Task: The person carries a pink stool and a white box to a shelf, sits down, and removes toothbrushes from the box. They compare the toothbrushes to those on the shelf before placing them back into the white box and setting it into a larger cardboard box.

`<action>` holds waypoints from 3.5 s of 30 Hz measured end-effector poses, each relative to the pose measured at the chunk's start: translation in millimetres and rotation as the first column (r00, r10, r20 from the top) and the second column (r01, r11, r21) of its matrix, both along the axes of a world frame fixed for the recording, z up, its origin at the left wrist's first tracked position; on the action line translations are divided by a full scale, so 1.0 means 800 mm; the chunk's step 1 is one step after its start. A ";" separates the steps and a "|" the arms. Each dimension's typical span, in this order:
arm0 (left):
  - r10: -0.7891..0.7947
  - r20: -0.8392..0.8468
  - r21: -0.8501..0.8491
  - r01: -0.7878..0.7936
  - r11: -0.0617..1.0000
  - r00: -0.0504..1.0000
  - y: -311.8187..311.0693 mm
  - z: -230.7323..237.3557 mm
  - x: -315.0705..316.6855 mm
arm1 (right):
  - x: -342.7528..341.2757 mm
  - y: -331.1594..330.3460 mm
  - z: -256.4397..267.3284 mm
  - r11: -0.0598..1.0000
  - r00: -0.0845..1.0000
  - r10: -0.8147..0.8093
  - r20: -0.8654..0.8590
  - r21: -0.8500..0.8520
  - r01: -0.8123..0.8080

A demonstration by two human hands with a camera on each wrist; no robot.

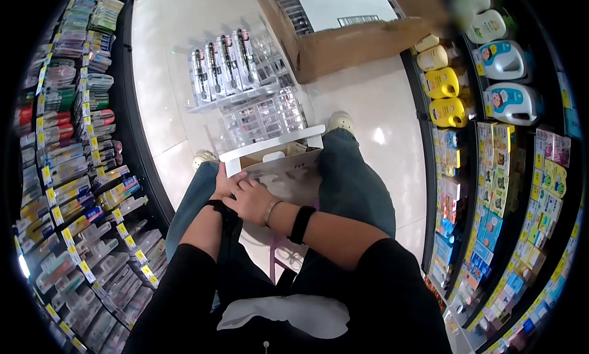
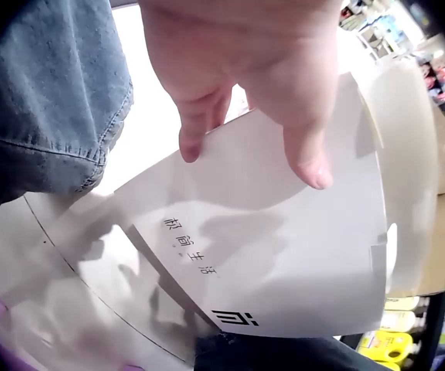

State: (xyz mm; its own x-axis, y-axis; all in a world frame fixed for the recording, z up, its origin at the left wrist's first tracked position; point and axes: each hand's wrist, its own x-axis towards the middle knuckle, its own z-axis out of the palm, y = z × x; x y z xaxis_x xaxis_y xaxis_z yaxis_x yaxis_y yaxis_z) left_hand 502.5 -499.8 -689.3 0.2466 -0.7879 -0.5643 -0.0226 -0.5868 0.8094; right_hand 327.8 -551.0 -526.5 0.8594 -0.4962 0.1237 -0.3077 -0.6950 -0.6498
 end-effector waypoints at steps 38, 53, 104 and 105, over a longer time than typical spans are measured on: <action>0.075 0.355 0.155 -0.138 0.978 0.932 -0.026 0.053 -0.027 | -0.009 -0.027 -0.003 0.926 0.852 0.315 -0.417 0.331 -0.180; -0.371 -0.053 0.245 0.372 0.895 0.927 -0.173 0.345 -0.070 | -0.009 -0.033 0.048 0.898 0.699 0.403 -0.591 0.402 -0.179; -0.155 0.365 -0.346 0.289 0.893 0.918 -0.650 0.376 -0.244 | -0.049 -0.076 0.101 0.800 0.771 0.515 -0.375 0.532 -0.277; -0.042 0.387 -0.460 0.232 0.857 0.921 -0.626 0.406 -0.234 | -0.043 -0.071 0.101 0.780 0.780 0.546 -0.307 0.526 -0.339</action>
State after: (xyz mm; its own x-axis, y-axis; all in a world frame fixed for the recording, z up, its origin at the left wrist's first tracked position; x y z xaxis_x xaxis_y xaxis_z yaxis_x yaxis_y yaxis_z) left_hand 315.6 -1000.6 -364.2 0.2205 -0.9754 0.0072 -0.4099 -0.0859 0.9081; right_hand 293.2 -607.5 -445.4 0.9034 0.0441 -0.4266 -0.3466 -0.5110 -0.7866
